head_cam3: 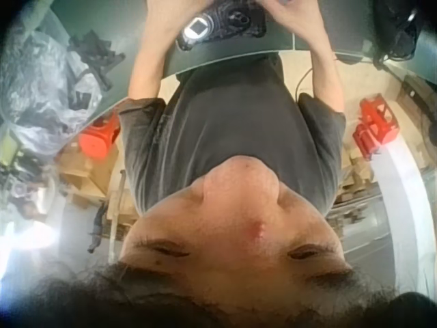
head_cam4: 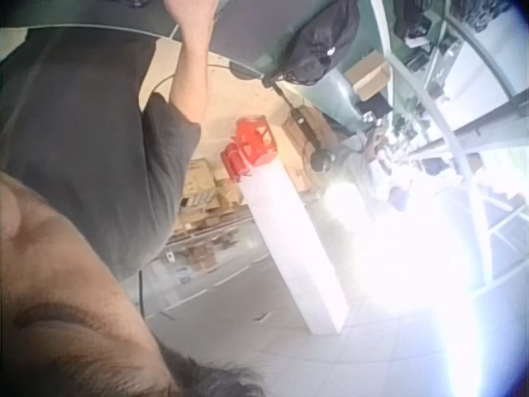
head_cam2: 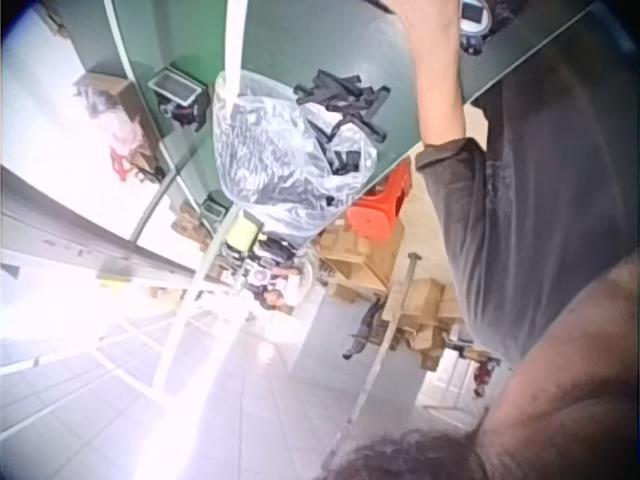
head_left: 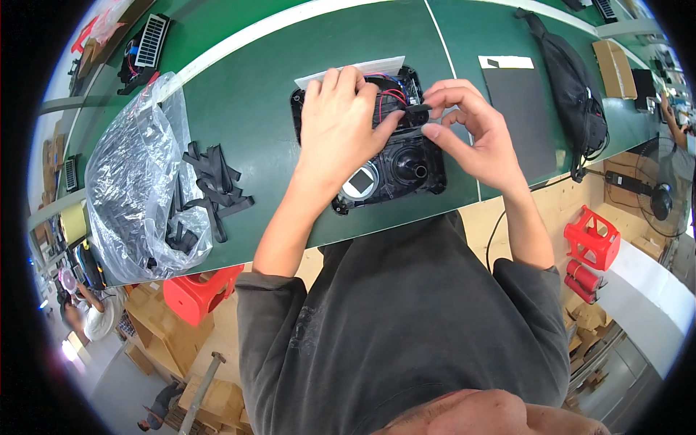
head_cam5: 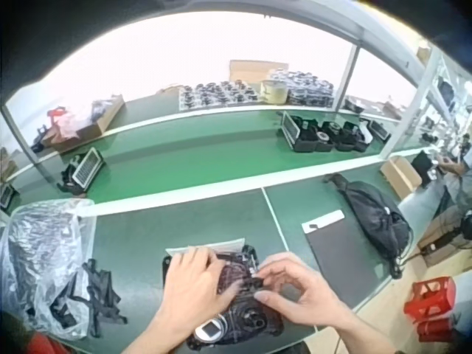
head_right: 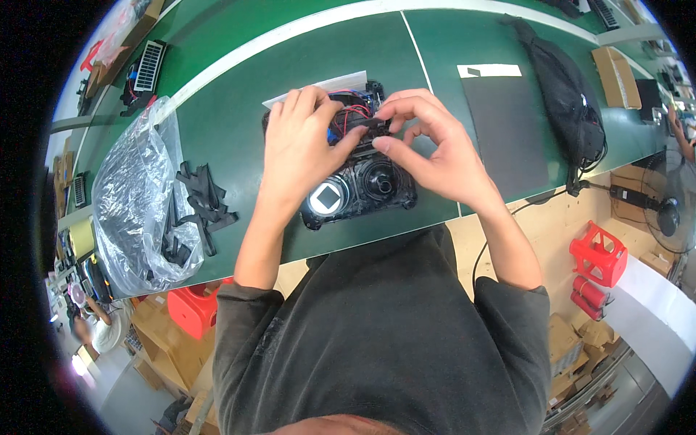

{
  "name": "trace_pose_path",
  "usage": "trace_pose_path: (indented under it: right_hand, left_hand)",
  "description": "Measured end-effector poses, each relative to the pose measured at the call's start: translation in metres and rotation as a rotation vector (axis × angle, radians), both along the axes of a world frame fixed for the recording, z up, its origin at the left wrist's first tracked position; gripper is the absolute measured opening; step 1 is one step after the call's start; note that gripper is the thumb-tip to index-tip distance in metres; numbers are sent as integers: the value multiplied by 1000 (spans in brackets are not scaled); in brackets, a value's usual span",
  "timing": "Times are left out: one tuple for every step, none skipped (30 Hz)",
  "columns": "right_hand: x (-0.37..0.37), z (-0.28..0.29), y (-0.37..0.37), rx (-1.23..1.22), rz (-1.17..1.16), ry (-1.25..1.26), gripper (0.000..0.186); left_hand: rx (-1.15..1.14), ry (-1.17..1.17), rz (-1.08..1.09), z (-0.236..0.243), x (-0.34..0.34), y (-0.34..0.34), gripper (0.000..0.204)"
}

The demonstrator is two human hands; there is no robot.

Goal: Assembling or repairing an electronic device by connecting internal wires and seating components into a plastic casing.

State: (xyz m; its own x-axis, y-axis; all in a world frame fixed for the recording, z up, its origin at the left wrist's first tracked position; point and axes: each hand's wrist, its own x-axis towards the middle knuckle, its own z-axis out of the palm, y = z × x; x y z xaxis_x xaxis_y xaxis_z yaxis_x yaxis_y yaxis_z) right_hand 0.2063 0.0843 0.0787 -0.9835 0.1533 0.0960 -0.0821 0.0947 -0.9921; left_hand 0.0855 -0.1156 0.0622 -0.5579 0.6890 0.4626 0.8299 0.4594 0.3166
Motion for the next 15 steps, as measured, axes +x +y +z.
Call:
trace_pose_path:
  right_hand:
    - [-2,-1,-2,108,2,26,27]
    - [-4,-2,-4,219,-11,46,29]
    - [-6,-3,-5,197,-37,46,29]
    - [-8,-4,-7,193,-15,46,29]
    - [-10,-5,-8,211,-58,68,29]
    - [-13,-6,-9,235,-105,85,29]
    - [-14,-8,-11,264,-114,116,29]
    - [-16,-9,-12,261,-109,115,29]
    - [-17,-10,-12,282,-119,115,31]
    - [-18,-11,-13,307,-137,113,33]
    - [-18,-13,-14,302,-127,115,33]
    - [-18,-14,-16,318,-133,131,36]
    - [-18,-16,-17,336,-149,141,39]
    - [-19,-17,-19,335,-141,151,39]
    - [-19,-18,-21,411,-141,204,42]
  left_hand:
    - [-32,-58,40,-1,3,3,32]
    - [-74,-137,79,-2,5,6,34]
    - [-31,-111,97,-3,8,10,30]
    - [-23,-102,99,-3,11,11,30]
    - [-64,-114,133,-4,14,13,28]
    - [-75,-112,157,-4,16,13,26]
    - [-62,-123,165,-5,17,14,22]
    - [-65,-124,171,-6,16,13,22]
    - [-57,-123,182,-7,15,13,20]
    - [-48,-121,194,-8,14,12,18]
    - [-49,-121,197,-9,13,11,18]
    - [20,-150,175,-10,12,9,17]
    - [91,-178,152,-12,11,7,15]
    - [91,-175,151,-13,10,5,15]
    - [96,-154,92,-13,9,3,13]
